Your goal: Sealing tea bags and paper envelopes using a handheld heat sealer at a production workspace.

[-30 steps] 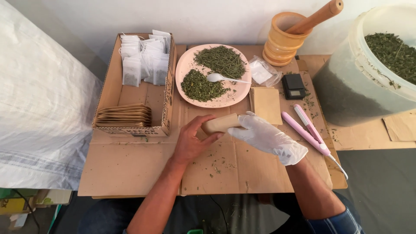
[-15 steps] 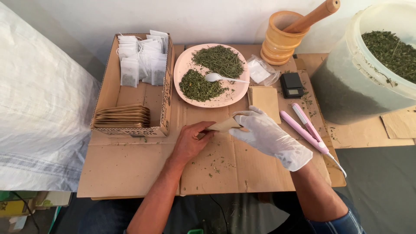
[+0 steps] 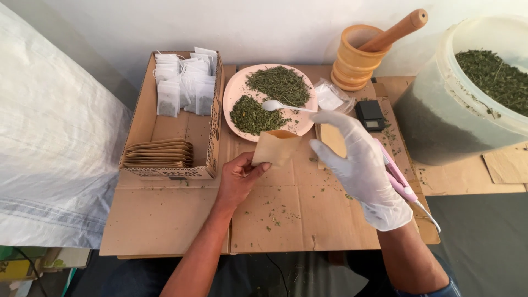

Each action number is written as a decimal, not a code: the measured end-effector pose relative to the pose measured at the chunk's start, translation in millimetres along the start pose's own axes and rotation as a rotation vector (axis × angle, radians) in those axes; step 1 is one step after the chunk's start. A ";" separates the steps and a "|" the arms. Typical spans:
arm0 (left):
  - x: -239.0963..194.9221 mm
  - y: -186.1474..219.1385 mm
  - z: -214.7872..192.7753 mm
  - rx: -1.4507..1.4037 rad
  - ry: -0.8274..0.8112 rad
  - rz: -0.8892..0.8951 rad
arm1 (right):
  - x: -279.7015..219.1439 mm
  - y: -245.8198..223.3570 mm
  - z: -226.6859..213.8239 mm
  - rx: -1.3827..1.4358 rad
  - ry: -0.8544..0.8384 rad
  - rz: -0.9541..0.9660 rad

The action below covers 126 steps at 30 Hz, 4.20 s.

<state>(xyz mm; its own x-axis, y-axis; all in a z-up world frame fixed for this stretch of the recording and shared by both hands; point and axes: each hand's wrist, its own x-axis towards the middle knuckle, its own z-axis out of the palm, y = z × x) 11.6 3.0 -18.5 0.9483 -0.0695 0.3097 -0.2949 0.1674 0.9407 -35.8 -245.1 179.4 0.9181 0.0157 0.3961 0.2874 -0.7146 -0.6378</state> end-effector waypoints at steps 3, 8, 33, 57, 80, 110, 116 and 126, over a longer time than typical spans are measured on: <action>1.0 18.0 2.5 -0.079 -0.030 0.001 | 9.1 -12.0 -5.2 0.116 -0.135 0.215; -1.3 14.7 8.1 -0.128 -0.052 0.021 | 2.1 9.7 24.9 0.092 -0.263 0.342; -0.1 43.6 7.0 -0.210 -0.028 0.033 | -13.0 52.3 80.7 0.101 -0.354 0.172; 0.6 67.7 17.3 0.003 -0.028 0.089 | -23.4 54.9 98.4 0.043 -0.296 -0.032; -6.0 22.8 7.0 -0.032 0.083 0.054 | -21.3 47.8 104.0 -0.180 -0.016 -0.352; 6.1 52.4 2.9 -0.294 0.002 -0.104 | -26.9 33.6 90.4 0.640 -0.298 0.196; 7.1 41.2 -4.1 -0.335 -0.007 -0.088 | -24.9 49.9 100.9 0.766 -0.298 0.148; 6.4 37.8 -11.5 -0.159 -0.096 -0.014 | -18.4 55.8 80.5 0.653 -0.443 0.166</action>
<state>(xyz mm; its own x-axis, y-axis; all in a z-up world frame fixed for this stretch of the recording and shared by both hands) 7.8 20.1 17.5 0.9345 -0.1652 0.3154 -0.2521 0.3183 0.9139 -14.7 -229.0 83.3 0.9464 0.3190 0.0504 0.1130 -0.1809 -0.9770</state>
